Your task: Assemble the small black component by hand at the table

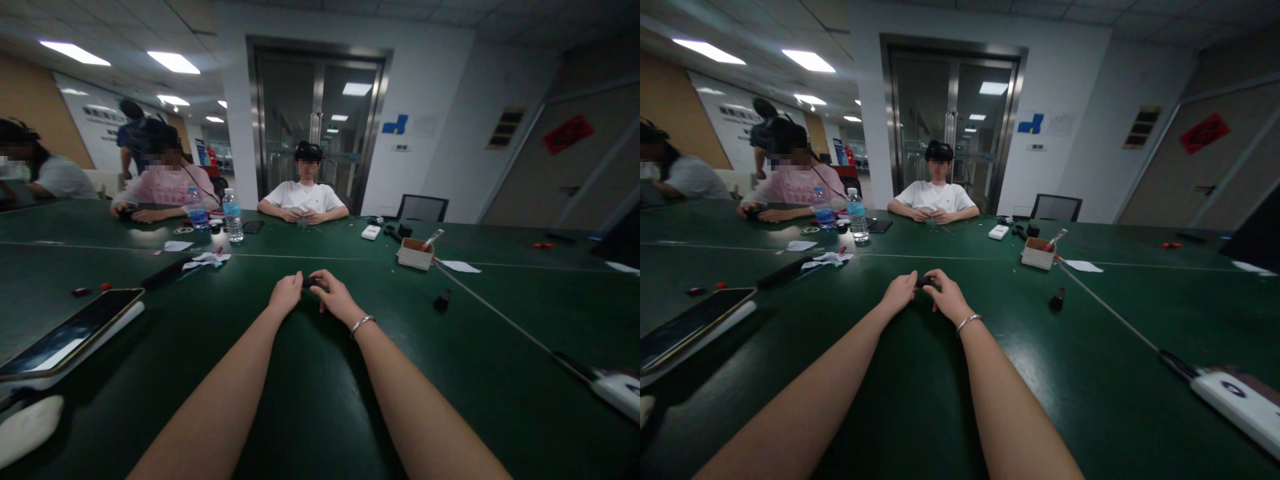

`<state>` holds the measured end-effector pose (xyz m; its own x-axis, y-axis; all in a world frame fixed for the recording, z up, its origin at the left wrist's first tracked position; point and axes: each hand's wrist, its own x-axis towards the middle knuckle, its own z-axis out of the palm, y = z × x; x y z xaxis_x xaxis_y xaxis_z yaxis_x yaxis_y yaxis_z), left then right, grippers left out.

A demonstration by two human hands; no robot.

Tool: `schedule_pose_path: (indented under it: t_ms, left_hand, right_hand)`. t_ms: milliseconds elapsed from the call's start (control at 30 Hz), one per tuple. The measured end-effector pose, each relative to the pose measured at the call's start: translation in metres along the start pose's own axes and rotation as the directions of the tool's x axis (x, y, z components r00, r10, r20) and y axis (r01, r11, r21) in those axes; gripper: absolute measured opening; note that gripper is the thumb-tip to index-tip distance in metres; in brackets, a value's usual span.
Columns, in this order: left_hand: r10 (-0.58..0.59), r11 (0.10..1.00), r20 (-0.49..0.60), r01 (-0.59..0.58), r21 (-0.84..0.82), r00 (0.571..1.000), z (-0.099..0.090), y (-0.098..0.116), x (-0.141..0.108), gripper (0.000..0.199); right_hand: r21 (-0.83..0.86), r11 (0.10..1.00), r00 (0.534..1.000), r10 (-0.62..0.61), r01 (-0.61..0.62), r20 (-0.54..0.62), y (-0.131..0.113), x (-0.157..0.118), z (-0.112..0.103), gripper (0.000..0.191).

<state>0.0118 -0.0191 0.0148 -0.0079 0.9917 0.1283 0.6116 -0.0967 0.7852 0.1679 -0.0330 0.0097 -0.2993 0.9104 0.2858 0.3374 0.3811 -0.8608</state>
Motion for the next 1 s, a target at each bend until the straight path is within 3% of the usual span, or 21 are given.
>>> schedule_pose_path:
  t_ms: [133, 367, 533, 633, 1000]
  left_hand:
    - [0.118, 0.985, -0.031, -0.113, 0.127, 0.993, 0.003, 0.003, -0.009, 0.051]
    - [0.133, 0.984, -0.001, -0.132, 0.116, 0.991, 0.005, 0.002, -0.011, 0.045]
    - [0.324, 0.943, -0.128, -0.331, -0.033, 0.937, 0.010, -0.005, -0.003, 0.018]
    - [0.388, 0.909, -0.137, -0.402, -0.107, 0.912, 0.012, -0.009, 0.001, 0.014]
    - [0.309, 0.920, -0.052, -0.313, -0.234, 0.949, 0.006, -0.015, 0.004, 0.023]
  right_hand:
    - [0.087, 0.991, 0.995, 0.101, -0.100, -0.008, 0.008, 0.002, -0.003, 0.021]
    - [0.182, 0.972, 0.987, 0.159, -0.149, -0.039, 0.010, 0.005, -0.007, 0.020]
    - [0.197, 0.965, 0.979, 0.191, -0.175, -0.066, 0.003, 0.004, -0.011, 0.022]
    - [0.193, 0.962, 0.976, 0.207, -0.192, -0.063, 0.001, 0.003, -0.012, 0.023]
    - [0.194, 0.959, 0.976, 0.216, -0.205, -0.037, 0.003, 0.003, -0.012, 0.024]
